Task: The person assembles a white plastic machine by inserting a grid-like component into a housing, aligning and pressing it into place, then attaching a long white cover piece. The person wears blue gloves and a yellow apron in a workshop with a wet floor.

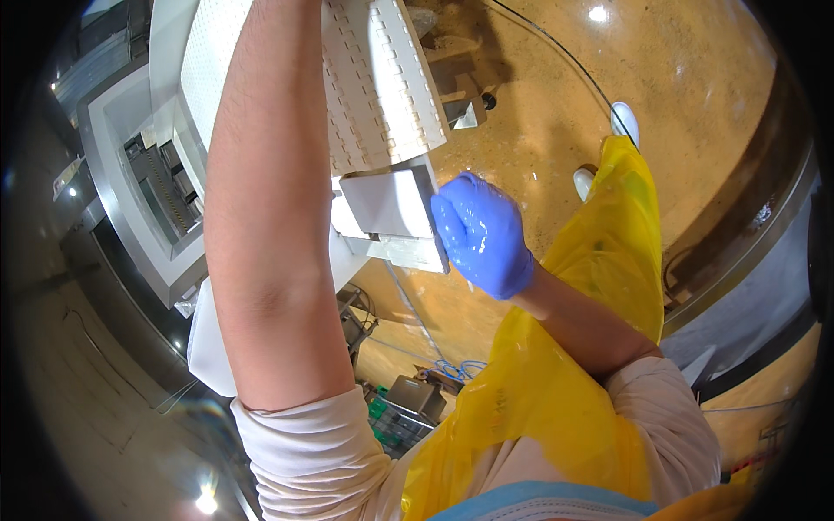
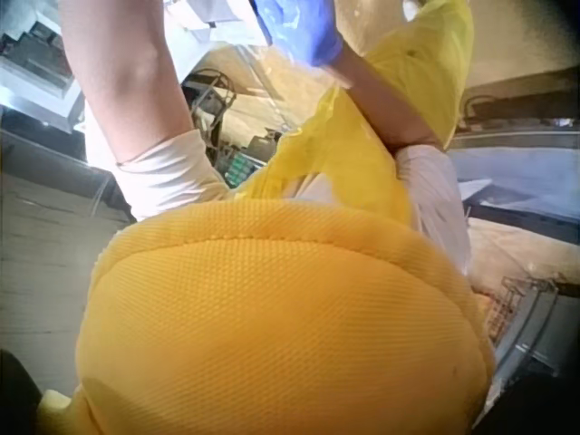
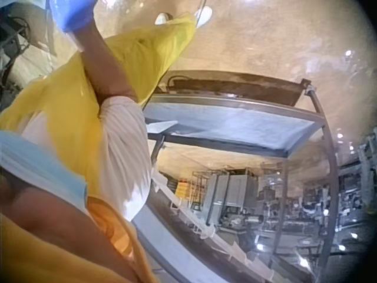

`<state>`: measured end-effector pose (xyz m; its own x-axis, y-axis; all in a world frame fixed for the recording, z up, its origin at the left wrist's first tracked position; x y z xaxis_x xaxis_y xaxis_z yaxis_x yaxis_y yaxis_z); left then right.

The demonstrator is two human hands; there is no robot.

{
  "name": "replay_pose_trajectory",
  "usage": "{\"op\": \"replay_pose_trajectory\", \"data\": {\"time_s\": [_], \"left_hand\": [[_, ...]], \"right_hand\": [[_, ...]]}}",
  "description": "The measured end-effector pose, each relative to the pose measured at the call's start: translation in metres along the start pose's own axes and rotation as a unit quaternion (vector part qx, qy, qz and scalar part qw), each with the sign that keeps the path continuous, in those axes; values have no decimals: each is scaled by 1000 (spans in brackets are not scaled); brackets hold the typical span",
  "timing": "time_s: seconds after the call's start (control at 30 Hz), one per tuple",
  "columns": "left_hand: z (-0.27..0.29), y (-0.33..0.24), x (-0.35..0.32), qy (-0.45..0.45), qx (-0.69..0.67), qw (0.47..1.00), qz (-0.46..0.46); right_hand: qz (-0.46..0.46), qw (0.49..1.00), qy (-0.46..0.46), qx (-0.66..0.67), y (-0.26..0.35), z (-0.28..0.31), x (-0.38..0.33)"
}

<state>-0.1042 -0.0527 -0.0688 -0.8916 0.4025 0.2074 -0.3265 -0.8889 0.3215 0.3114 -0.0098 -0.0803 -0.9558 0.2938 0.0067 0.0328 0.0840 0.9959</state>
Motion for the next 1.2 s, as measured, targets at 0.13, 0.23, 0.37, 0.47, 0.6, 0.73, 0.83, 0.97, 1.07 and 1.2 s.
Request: {"op": "replay_pose_trajectory", "data": {"time_s": [0.13, 0.23, 0.37, 0.47, 0.6, 0.73, 0.83, 0.97, 1.07, 1.2], "left_hand": [[-3, -11, -3, 17, 35, 999, -33], [1, -11, -3, 1, 31, 999, -41], [-1, -12, -5, -7, 23, 999, -49], [2, -11, -2, -15, 22, 998, -49], [2, -12, -3, -18, 23, 998, -57], [-3, -13, -3, -24, 21, 997, -63], [-5, -15, 1, -29, 18, 997, -68], [-4, -13, 0, -29, 24, 997, -70], [-6, -14, -3, -24, 21, 996, -79], [-1, -18, 2, -43, 20, 995, -88]], "right_hand": [[1, 998, -58, -8, -4, -12, 13], [15, 997, -74, -11, -2, -15, 26], [-45, 997, -54, 43, -6, -5, 13], [36, 999, -22, 29, 0, 8, 10], [-41, 997, -19, 58, 1, -3, 8], [-61, 995, -51, 59, 1, -9, 11], [-21, 997, -55, 39, -4, -7, 10], [-7, 998, -67, 18, -9, -12, 19], [-36, 997, -66, 21, -5, -20, 22], [-159, 977, -48, 137, -3, -18, 28]]}}
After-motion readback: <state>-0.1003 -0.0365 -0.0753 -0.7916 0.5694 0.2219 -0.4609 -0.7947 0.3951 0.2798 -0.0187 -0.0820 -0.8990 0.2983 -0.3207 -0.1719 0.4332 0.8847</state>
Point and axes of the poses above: each hand's wrist, its own x-axis towards the middle knuckle, its own z-axis out of the back of the hand, y = z × x, the point moved 2 cm from there along x, towards the middle knuckle, and after that the axes turned 9 degrees about -y, right-handed, at the moved point
